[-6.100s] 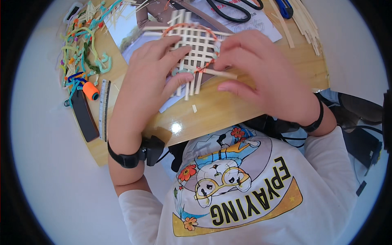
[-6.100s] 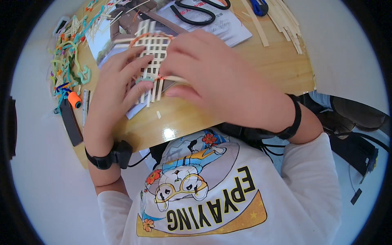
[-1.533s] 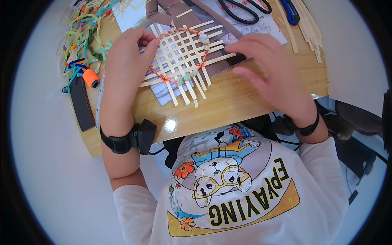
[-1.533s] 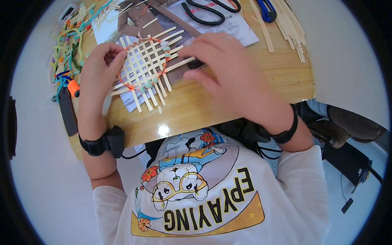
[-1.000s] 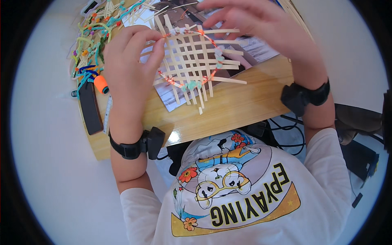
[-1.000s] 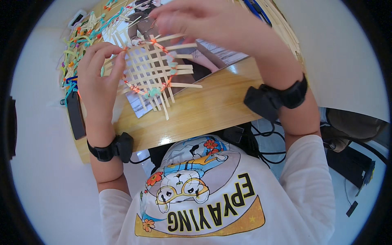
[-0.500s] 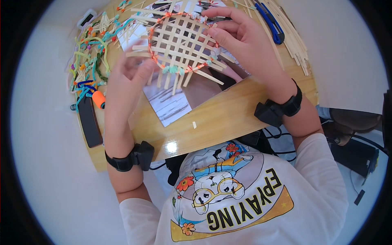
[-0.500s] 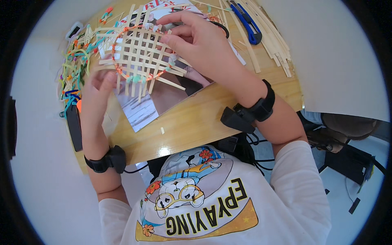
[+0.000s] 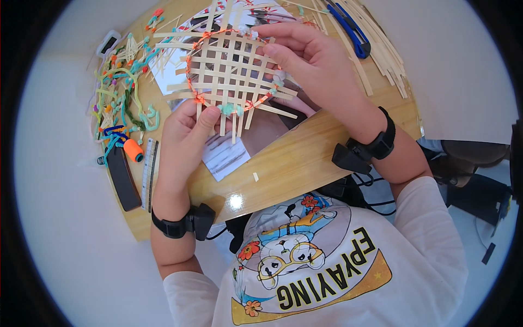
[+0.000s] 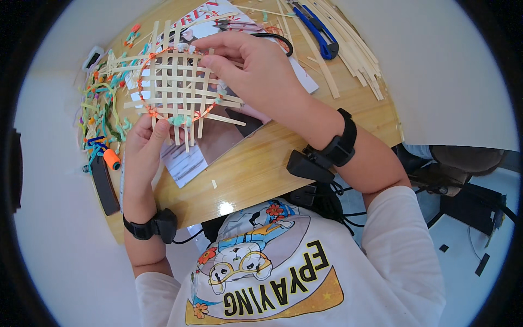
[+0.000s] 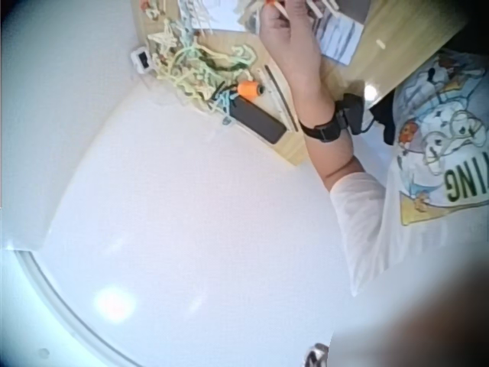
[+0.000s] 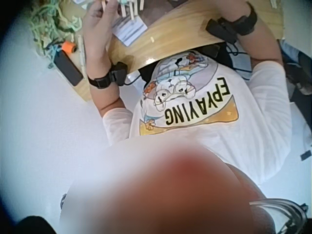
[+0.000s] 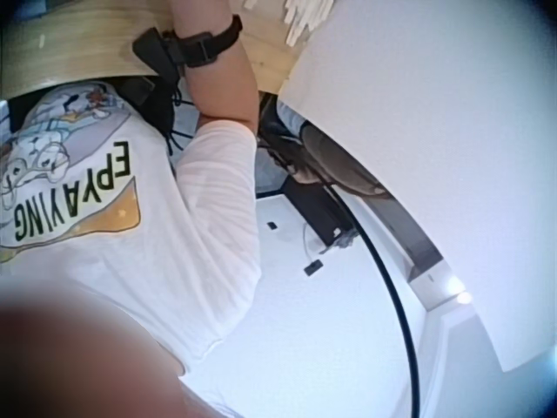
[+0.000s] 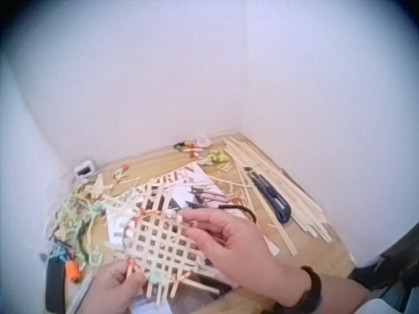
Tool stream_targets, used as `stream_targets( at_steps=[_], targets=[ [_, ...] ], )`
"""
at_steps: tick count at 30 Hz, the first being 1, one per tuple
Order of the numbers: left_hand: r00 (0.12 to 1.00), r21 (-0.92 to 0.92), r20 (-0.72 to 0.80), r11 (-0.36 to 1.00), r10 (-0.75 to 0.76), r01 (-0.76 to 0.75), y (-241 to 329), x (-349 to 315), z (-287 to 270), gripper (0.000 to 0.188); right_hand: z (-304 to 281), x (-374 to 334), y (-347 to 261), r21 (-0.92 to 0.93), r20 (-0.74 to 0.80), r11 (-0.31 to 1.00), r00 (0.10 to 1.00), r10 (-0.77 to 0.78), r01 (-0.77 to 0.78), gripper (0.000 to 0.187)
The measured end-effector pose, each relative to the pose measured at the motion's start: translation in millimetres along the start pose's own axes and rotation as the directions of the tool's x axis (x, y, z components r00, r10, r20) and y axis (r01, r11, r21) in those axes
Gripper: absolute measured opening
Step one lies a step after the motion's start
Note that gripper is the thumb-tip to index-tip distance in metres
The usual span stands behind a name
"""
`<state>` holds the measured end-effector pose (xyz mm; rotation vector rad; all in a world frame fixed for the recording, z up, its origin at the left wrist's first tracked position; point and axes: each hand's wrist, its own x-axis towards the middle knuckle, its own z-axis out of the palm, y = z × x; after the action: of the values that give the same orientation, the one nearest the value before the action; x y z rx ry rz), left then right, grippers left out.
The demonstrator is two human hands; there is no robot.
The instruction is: Weaving bamboo strips into a circular pattern and trimming the excess with scissors and tweezers.
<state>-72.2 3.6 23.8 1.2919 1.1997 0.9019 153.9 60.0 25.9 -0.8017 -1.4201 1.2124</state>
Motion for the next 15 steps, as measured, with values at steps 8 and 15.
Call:
stream_targets(
  at_steps=[8, 15],
  targets=[
    [0.992, -0.065, -0.039, 0.990, 0.119, -0.122, 7, 3, 2, 0.026, 3, -3, -9, -0.062, -0.073, 0.996, 0.995, -0.067, 0.062, 0.028],
    [0.994, -0.054, -0.037, 0.993, 0.105, -0.106, 3, 1, 2, 0.025, -3, -5, -15, -0.218, 0.010, 0.976, 1.000, 0.015, -0.012, 0.033]
  ],
)
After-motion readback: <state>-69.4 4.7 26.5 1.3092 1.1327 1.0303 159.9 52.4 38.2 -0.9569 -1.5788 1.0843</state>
